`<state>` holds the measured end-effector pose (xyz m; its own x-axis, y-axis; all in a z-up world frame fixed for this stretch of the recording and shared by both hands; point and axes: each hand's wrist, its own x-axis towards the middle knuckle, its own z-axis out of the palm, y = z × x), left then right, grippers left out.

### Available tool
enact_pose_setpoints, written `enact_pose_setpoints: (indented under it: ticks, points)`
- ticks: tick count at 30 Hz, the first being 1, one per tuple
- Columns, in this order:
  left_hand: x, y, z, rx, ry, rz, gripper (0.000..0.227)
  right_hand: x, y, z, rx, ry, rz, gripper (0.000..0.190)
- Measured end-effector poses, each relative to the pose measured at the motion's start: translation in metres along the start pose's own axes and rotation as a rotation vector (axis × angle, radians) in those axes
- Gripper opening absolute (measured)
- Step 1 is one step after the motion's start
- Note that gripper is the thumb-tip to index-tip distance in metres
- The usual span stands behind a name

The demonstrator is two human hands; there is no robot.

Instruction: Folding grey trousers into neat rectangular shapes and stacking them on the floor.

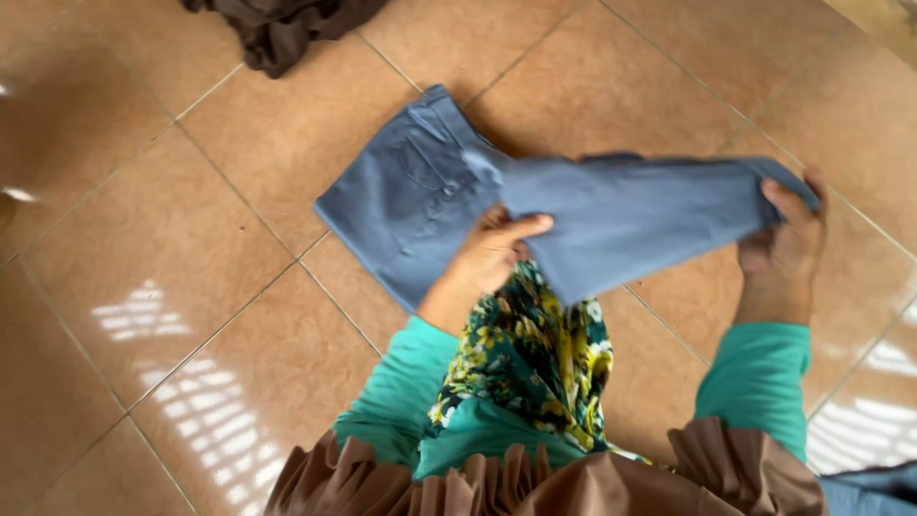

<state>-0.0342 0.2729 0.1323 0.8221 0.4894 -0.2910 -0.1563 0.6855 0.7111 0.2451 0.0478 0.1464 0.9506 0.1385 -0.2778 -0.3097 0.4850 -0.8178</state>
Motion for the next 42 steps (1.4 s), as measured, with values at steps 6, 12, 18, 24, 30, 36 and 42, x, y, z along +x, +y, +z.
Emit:
enact_pose_setpoints:
  ticks: [6, 12, 18, 24, 30, 36, 42]
  points:
    - [-0.025, 0.065, -0.175, 0.033, 0.303, 0.233, 0.059, 0.011, 0.134, 0.126, -0.045, -0.416, 0.058, 0.064]
    - [-0.056, -0.009, -0.288, 0.121, 0.707, -0.008, 0.080, -0.031, 0.297, 0.117, -0.540, -0.320, 0.340, 0.086]
    - [-0.082, 0.005, -0.235, 0.075, 0.806, -0.009, 0.086, -0.035, 0.304, 0.103, -0.627, -0.336, 0.288, 0.069]
    - [-0.077, -0.046, -0.257, 0.073, 0.835, 0.052, 0.086, -0.041, 0.294, 0.099, -0.669, -0.304, 0.210, 0.062]
    - [-0.048, -0.107, -0.325, 0.160, 0.898, 0.148, 0.083, -0.044, 0.291, 0.093, -0.777, -0.345, 0.185, 0.059]
    - [-0.069, -0.035, -0.240, 1.156, 1.170, 0.456, 0.063, 0.018, 0.314, 0.048, -1.121, -0.435, -0.112, 0.042]
    - [0.029, -0.029, -0.151, 1.813, 0.846, 0.665, 0.058, -0.040, 0.277, 0.093, -1.593, -0.672, -1.135, 0.048]
